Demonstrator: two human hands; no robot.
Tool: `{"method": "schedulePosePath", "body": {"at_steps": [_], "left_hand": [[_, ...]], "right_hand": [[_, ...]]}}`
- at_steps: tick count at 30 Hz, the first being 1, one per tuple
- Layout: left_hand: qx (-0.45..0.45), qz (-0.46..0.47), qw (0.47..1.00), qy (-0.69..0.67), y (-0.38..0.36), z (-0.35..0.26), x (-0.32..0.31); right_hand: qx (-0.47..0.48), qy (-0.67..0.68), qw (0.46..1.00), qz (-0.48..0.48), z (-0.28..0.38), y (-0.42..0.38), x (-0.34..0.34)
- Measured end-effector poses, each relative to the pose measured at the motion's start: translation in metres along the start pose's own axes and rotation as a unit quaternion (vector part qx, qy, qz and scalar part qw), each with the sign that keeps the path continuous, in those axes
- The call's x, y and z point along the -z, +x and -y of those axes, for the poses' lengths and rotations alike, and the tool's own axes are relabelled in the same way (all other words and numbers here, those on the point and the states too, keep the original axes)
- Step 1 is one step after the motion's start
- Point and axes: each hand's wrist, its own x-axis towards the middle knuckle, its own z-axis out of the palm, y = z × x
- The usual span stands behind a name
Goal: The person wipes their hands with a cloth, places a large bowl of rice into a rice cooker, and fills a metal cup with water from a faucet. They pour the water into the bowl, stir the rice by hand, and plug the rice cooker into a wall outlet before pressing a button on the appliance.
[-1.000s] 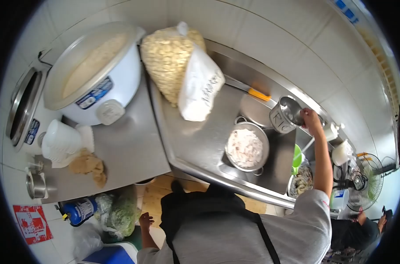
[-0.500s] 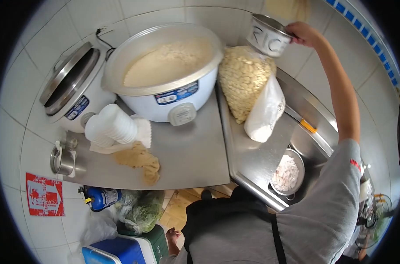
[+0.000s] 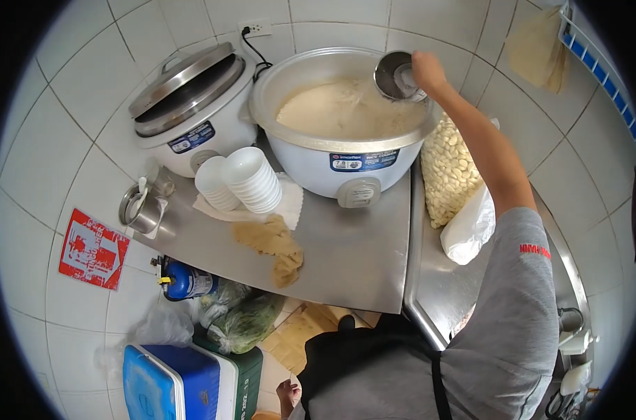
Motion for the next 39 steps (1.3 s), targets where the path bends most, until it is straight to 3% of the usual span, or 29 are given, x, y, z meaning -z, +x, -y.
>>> {"method": "schedulePosePath", "body": {"at_steps": [1, 2, 3, 5, 6, 8, 11, 14, 15, 17, 20, 23, 26, 28, 29, 31, 33, 36, 37, 39], "left_hand": [[-0.002, 0.0, 1.0, 0.004, 0.0, 0.006, 0.001], [0.039, 0.013, 0.999, -0.02, -0.004, 0.008, 0.004], [0.036, 0.012, 0.999, -0.021, -0.004, 0.014, 0.004], [0.086, 0.008, 0.989, -0.116, -0.005, 0.024, 0.002], [0.066, 0.002, 0.991, -0.116, -0.007, 0.03, 0.0], [0.059, -0.007, 0.989, -0.133, -0.008, 0.031, -0.011], [0.047, -0.026, 0.984, -0.167, -0.012, 0.031, -0.021], [-0.015, 0.011, 0.998, -0.064, -0.02, 0.026, -0.023], [-0.136, 0.02, 0.99, 0.013, -0.019, 0.028, -0.023], [-0.376, -0.025, 0.911, 0.166, -0.014, 0.038, -0.022], [-0.222, 0.023, 0.959, 0.175, -0.026, 0.043, -0.026], [-0.161, 0.069, 0.964, 0.201, -0.032, 0.026, -0.021], [-0.144, 0.119, 0.947, 0.259, -0.036, 0.009, -0.017], [-0.145, 0.148, 0.933, 0.295, -0.038, 0.002, -0.019], [-0.146, 0.16, 0.926, 0.31, -0.037, -0.001, -0.023], [-0.157, 0.184, 0.913, 0.328, -0.04, -0.001, -0.035], [-0.174, 0.21, 0.902, 0.335, -0.043, 0.006, -0.048], [-0.208, 0.286, 0.89, 0.289, -0.045, 0.019, -0.063], [-0.201, 0.277, 0.895, 0.287, -0.057, 0.023, -0.07], [-0.135, 0.151, 0.92, 0.334, -0.132, 0.019, -0.108]], "right_hand": [[0.065, -0.03, 0.997, -0.039, 0.006, -0.002, 0.001], [0.109, -0.083, 0.991, -0.012, 0.011, -0.002, 0.001], [0.109, -0.081, 0.991, -0.014, 0.014, -0.001, 0.0], [0.286, -0.191, 0.939, -0.017, 0.02, -0.001, -0.002], [0.285, -0.191, 0.939, -0.019, 0.024, -0.004, -0.005], [0.406, -0.259, 0.873, -0.073, 0.036, -0.013, -0.009], [0.481, -0.256, 0.834, -0.091, 0.053, -0.022, -0.009], [0.483, -0.262, 0.831, -0.085, 0.065, -0.028, -0.004], [0.478, -0.259, 0.835, -0.087, 0.065, -0.027, -0.005], [0.404, -0.229, 0.859, -0.213, 0.054, -0.023, -0.007], [0.204, -0.115, 0.96, -0.152, 0.036, -0.038, 0.061], [0.051, -0.074, 0.989, -0.12, -0.014, -0.087, 0.13], [-0.029, -0.082, 0.993, -0.075, -0.089, -0.182, 0.178], [-0.098, -0.158, 0.979, -0.083, -0.139, -0.264, 0.216], [-0.069, -0.173, 0.98, -0.074, -0.164, -0.318, 0.243], [-0.119, -0.175, 0.976, 0.042, -0.227, -0.418, 0.282], [-0.229, -0.255, 0.926, 0.157, -0.271, -0.521, 0.322], [-0.315, -0.296, 0.867, 0.247, -0.342, -0.682, 0.372], [-0.338, -0.311, 0.849, 0.259, -0.362, -0.732, 0.382], [-0.424, -0.333, 0.777, 0.325, -0.407, -0.825, 0.376]]}}
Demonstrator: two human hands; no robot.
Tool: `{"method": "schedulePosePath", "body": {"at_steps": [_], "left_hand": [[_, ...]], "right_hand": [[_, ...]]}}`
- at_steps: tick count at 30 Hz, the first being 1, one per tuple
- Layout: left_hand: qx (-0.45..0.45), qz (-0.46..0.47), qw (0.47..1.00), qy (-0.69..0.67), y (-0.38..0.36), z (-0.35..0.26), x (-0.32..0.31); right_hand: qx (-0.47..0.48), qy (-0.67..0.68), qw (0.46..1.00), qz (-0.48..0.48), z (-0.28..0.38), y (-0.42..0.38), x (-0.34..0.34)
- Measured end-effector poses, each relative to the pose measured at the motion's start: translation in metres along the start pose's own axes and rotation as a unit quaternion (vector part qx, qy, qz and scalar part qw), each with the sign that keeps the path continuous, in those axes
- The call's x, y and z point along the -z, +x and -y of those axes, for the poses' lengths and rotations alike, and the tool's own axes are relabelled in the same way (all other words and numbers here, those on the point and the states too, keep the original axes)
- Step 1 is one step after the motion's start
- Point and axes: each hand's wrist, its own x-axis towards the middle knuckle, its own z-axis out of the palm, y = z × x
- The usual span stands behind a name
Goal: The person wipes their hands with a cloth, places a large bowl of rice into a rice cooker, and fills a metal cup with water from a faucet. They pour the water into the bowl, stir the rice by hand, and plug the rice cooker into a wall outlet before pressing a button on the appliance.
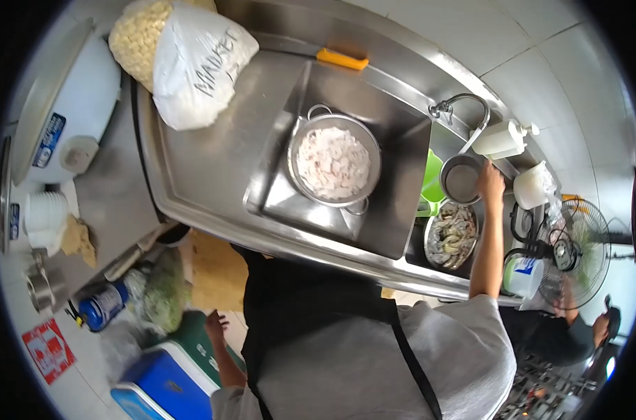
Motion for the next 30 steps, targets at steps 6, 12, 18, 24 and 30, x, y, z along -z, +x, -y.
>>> {"method": "schedulePosePath", "body": {"at_steps": [6, 12, 18, 24, 30], "left_hand": [[0.033, 0.034, 0.996, 0.077, -0.095, 0.007, -0.041], [0.154, -0.085, 0.98, 0.093, -0.183, 0.043, -0.013], [0.134, -0.087, 0.971, 0.176, -0.229, 0.052, -0.013], [0.127, -0.059, 0.99, 0.011, -0.222, 0.047, -0.019], [0.116, -0.122, 0.981, 0.095, -0.223, -0.013, -0.04]], "right_hand": [[-0.076, 0.162, 0.965, 0.193, 0.015, 0.012, -0.181], [-0.138, 0.264, 0.918, 0.264, 0.066, 0.017, -0.266], [0.102, 0.138, 0.965, 0.197, 0.059, 0.034, -0.287], [0.146, 0.04, 0.965, 0.216, 0.063, 0.037, -0.343], [0.166, 0.083, 0.967, 0.172, 0.076, 0.032, -0.365]]}}
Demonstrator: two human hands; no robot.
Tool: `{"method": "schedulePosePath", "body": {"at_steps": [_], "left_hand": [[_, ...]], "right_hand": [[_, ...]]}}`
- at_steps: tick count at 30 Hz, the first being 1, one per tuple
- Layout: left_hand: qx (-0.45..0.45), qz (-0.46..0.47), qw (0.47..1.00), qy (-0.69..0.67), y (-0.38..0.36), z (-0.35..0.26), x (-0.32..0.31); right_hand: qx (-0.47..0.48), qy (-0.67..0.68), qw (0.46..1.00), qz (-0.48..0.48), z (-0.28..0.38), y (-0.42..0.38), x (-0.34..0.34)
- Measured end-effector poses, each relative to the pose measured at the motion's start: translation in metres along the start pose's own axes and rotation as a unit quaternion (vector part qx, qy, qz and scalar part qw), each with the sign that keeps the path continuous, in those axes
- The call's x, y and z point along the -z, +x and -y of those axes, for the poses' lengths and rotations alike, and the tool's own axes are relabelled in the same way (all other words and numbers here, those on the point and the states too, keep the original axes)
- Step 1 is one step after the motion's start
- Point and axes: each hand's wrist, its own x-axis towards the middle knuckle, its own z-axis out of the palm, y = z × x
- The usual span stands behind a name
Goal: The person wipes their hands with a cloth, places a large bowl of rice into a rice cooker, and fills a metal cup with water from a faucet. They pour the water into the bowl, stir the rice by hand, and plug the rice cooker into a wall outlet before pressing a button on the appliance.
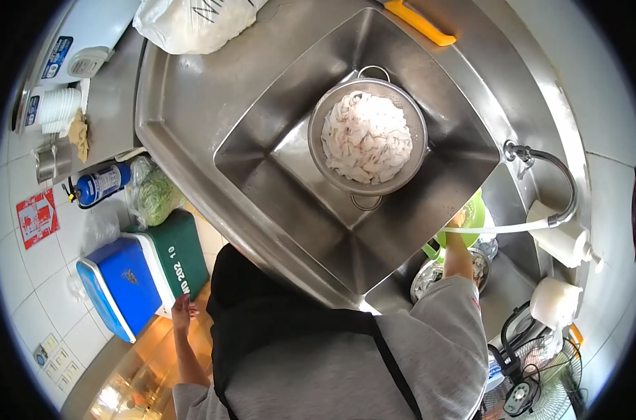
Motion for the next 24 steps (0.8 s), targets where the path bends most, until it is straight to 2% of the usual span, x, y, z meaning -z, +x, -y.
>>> {"method": "schedulePosePath", "body": {"at_steps": [5, 8, 10, 12, 13, 16, 18, 20, 22, 23, 24], "left_hand": [[0.036, -0.007, 0.999, -0.001, 0.004, 0.021, -0.01], [0.074, 0.026, 0.997, -0.007, 0.013, 0.036, -0.025], [0.068, 0.044, 0.996, 0.025, 0.022, 0.041, -0.032], [-0.008, 0.091, 0.995, 0.051, 0.029, 0.038, -0.036], [-0.008, 0.077, 0.993, 0.095, 0.032, 0.036, -0.035], [-0.007, 0.075, 0.997, 0.015, 0.056, 0.033, -0.034], [-0.01, 0.077, 0.997, 0.021, 0.067, 0.024, -0.037], [-0.016, 0.101, 0.994, -0.044, 0.078, 0.017, -0.04], [-0.035, 0.119, 0.99, -0.062, 0.085, 0.015, -0.042], [-0.049, 0.131, 0.987, -0.08, 0.09, 0.014, -0.042], [-0.062, 0.145, 0.983, -0.096, 0.094, 0.01, -0.041]], "right_hand": [[0.013, 0.018, 1.0, 0.014, 0.002, 0.006, -0.011], [0.028, 0.031, 0.999, 0.025, 0.0, 0.01, -0.006], [0.043, 0.042, 0.998, 0.033, -0.003, 0.01, 0.001], [0.059, 0.056, 0.996, 0.042, -0.006, 0.008, 0.009], [0.068, 0.065, 0.994, 0.046, -0.008, 0.006, 0.014], [0.104, 0.098, 0.988, 0.06, -0.021, 0.002, 0.039], [0.136, 0.117, 0.982, 0.053, -0.033, -0.004, 0.058], [0.181, 0.125, 0.975, 0.009, -0.043, -0.012, 0.081], [0.287, 0.144, 0.945, -0.062, -0.05, -0.021, 0.106], [0.181, 0.197, 0.96, 0.081, -0.049, -0.03, 0.131], [0.177, 0.199, 0.961, 0.074, -0.049, -0.035, 0.149]]}}
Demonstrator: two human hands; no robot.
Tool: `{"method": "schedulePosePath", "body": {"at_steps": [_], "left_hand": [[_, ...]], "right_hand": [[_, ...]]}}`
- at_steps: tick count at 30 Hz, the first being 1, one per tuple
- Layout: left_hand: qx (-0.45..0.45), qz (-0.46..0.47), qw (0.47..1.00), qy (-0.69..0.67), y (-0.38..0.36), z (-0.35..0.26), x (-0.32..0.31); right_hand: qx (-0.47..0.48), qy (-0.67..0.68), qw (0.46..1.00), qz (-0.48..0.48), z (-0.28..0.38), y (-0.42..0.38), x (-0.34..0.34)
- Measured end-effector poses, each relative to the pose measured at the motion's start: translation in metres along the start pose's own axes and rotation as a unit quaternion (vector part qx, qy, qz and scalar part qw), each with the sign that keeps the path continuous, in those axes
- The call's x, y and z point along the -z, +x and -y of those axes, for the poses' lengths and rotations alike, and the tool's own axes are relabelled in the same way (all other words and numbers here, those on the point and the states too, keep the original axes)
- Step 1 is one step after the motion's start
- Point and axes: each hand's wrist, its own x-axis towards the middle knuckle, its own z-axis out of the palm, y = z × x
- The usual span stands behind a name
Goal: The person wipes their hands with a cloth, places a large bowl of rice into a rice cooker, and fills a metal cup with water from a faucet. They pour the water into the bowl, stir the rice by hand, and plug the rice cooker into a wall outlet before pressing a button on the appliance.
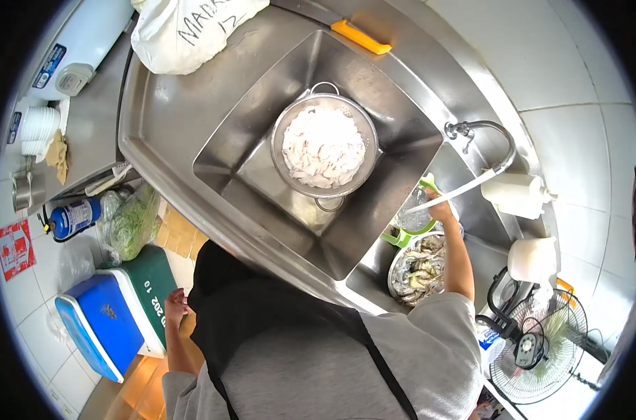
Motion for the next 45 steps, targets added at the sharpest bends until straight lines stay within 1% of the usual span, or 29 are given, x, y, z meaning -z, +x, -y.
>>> {"method": "schedulePosePath", "body": {"at_steps": [1, 2, 4, 5, 6, 8, 10, 12, 13, 16, 17, 18, 20, 21, 24, 25, 26, 28, 29, 30, 32, 33, 34, 36, 37, 39, 42, 44, 45], "left_hand": [[0.016, -0.002, 1.0, 0.027, 0.0, -0.007, -0.002], [0.009, 0.004, 0.999, 0.031, 0.002, -0.01, -0.002], [-0.003, -0.009, 0.989, 0.145, 0.005, -0.016, -0.003], [0.0, -0.009, 0.986, 0.167, 0.008, -0.021, -0.003], [-0.005, -0.002, 0.986, 0.169, 0.012, -0.023, -0.002], [-0.005, 0.025, 0.992, 0.124, 0.022, -0.028, 0.001], [-0.01, 0.025, 0.993, 0.112, 0.029, -0.032, -0.001], [-0.004, 0.036, 0.994, 0.103, 0.035, -0.04, -0.004], [-0.009, 0.034, 0.993, 0.116, 0.039, -0.04, -0.005], [-0.02, 0.029, 0.991, 0.132, 0.055, -0.042, -0.009], [-0.025, 0.032, 0.991, 0.13, 0.058, -0.044, -0.01], [-0.025, 0.036, 0.99, 0.137, 0.06, -0.047, -0.012], [-0.039, 0.045, 0.987, 0.149, 0.064, -0.052, -0.012], [-0.033, 0.045, 0.987, 0.148, 0.067, -0.055, -0.011], [-0.03, 0.044, 0.988, 0.142, 0.085, -0.054, -0.001], [-0.029, 0.047, 0.989, 0.135, 0.091, -0.052, 0.004], [-0.029, 0.05, 0.99, 0.129, 0.096, -0.052, 0.012], [-0.026, 0.047, 0.991, 0.124, 0.105, -0.054, 0.023], [-0.019, 0.051, 0.991, 0.118, 0.113, -0.052, 0.032], [-0.03, 0.066, 0.992, 0.102, 0.125, -0.046, 0.043], [-0.032, 0.077, 0.993, 0.082, 0.148, -0.041, 0.064], [-0.002, 0.085, 0.995, 0.046, 0.16, -0.044, 0.074], [-0.026, 0.096, 0.991, 0.084, 0.171, -0.046, 0.086], [-0.004, 0.064, 0.996, 0.065, 0.181, -0.063, 0.105], [-0.007, 0.062, 0.996, 0.058, 0.192, -0.071, 0.116], [0.012, 0.025, 0.999, 0.042, 0.206, -0.082, 0.142], [0.013, 0.023, 1.0, 0.0, 0.229, -0.101, 0.181], [0.014, 0.01, 0.999, -0.031, 0.244, -0.115, 0.203], [0.029, 0.023, 0.996, -0.078, 0.249, -0.121, 0.212]], "right_hand": [[0.005, -0.014, 1.0, -0.015, 0.006, -0.009, 0.011], [0.009, -0.029, 0.999, -0.03, 0.011, -0.017, 0.023], [0.004, -0.054, 0.997, -0.046, 0.023, -0.033, 0.048], [-0.051, -0.02, 0.998, -0.002, 0.044, -0.043, 0.071], [-0.105, 0.014, 0.994, 0.042, 0.065, -0.053, 0.093], [-0.115, 0.034, 0.993, 0.025, 0.077, -0.07, 0.116], [-0.119, 0.054, 0.991, 0.008, 0.083, -0.082, 0.129], [-0.034, 0.047, 0.998, -0.021, 0.088, -0.093, 0.143], [-0.063, 0.047, 0.997, -0.012, 0.093, -0.099, 0.151], [-0.066, 0.068, 0.995, -0.021, 0.109, -0.105, 0.17], [-0.077, 0.054, 0.996, 0.003, 0.121, -0.105, 0.181], [-0.076, 0.052, 0.996, -0.003, 0.136, -0.104, 0.191], [-0.047, 0.066, 0.997, 0.008, 0.161, -0.1, 0.204], [0.007, 0.059, 0.998, -0.004, 0.163, -0.095, 0.207], [-0.003, 0.034, 0.999, 0.015, 0.201, -0.075, 0.222], [0.113, -0.009, 0.993, -0.046, 0.189, -0.06, 0.217], [0.117, -0.009, 0.992, -0.05, 0.214, -0.055, 0.223], [-0.009, 0.018, 1.0, 0.007, 0.28, -0.044, 0.24], [0.142, -0.059, 0.986, -0.059, 0.25, -0.018, 0.229], [0.147, -0.058, 0.985, -0.067, 0.272, -0.007, 0.234], [0.041, -0.016, 0.999, 0.009, 0.335, 0.005, 0.248], [0.043, -0.011, 0.999, -0.001, 0.362, 0.012, 0.251], [0.046, -0.011, 0.999, -0.008, 0.379, 0.023, 0.253], [0.113, -0.051, 0.992, 0.006, 0.415, 0.046, 0.261], [0.057, -0.041, 0.997, 0.027, 0.437, 0.057, 0.267], [0.064, -0.033, 0.997, 0.021, 0.48, 0.079, 0.274], [0.08, -0.004, 0.997, 0.001, 0.542, 0.113, 0.286], [0.065, 0.043, 0.996, 0.038, 0.592, 0.132, 0.3], [0.06, 0.058, 0.995, 0.06, 0.621, 0.138, 0.308]]}}
